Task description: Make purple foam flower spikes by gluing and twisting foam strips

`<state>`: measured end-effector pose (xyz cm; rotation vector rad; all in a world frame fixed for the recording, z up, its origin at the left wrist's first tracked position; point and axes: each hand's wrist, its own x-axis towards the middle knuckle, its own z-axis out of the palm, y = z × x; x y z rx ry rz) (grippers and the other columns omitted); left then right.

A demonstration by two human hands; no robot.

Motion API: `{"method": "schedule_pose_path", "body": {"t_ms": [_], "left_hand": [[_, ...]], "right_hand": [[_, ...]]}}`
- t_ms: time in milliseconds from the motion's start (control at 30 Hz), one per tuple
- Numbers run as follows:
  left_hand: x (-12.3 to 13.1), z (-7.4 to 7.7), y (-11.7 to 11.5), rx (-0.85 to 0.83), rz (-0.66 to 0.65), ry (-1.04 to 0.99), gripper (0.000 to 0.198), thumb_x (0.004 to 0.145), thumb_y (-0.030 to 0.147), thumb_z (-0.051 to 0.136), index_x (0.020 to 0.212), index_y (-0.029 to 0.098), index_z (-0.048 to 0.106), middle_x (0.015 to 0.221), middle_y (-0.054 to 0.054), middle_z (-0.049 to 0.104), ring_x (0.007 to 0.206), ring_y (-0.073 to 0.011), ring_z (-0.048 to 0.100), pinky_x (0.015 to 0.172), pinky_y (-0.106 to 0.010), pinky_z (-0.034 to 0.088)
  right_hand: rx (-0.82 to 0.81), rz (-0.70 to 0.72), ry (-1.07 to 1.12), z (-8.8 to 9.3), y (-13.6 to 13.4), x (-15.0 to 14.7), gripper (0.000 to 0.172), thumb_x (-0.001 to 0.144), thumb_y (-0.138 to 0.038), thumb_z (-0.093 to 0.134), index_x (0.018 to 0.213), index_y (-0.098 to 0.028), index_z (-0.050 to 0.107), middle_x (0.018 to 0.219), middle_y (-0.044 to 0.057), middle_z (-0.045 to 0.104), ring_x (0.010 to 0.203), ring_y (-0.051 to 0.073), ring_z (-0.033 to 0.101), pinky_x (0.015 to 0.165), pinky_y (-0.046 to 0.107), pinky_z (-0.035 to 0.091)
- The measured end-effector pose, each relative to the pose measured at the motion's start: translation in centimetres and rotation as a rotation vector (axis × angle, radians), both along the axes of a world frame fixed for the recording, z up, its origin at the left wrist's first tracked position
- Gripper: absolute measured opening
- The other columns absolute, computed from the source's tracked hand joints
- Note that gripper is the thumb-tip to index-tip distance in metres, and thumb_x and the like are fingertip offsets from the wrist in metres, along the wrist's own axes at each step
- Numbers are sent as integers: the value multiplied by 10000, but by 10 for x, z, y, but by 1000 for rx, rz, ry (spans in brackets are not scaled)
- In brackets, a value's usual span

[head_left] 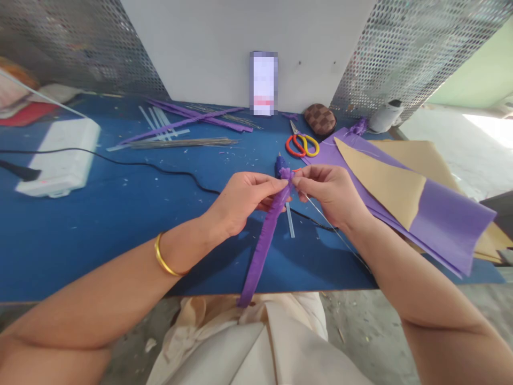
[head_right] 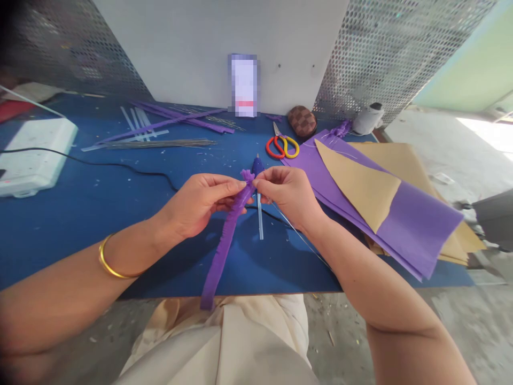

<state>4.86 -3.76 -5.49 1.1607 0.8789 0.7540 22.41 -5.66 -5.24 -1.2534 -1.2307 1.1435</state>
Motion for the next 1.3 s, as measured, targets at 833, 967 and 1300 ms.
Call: {"method": "schedule_pose_path", "body": {"t_ms": [833, 967, 1300], "left_hand": [[4, -5, -2, 35, 97, -7, 276, 699, 409, 774, 670, 140, 722, 625, -13, 659, 586, -114, 577, 604, -232, 488], [5, -3, -1, 14, 119, 19, 252, 696, 364, 772, 605, 145, 687, 585, 9, 628, 554, -92, 551, 568, -202, 468], [2, 1, 1, 120, 97, 101, 170, 727, 282, 695, 614, 154, 698, 601, 2, 662, 582, -107, 588, 600, -214, 486]], "right_hand": [[622, -101, -767, -6, -17, -10, 107, 801, -108, 592, 721, -156, 642, 702, 10, 625, 593, 98, 557, 533, 220, 422], [609, -52, -735, -2, -18, -8, 111, 819, -114, 602, 749, -157, 676, 724, 23, 653, 656, 124, 593, 605, 249, 455], [112, 33, -191, 3, -10, -2, 133, 771, -262, 721, 730, -137, 697, 597, -5, 637, 529, 104, 583, 544, 241, 471]]}}
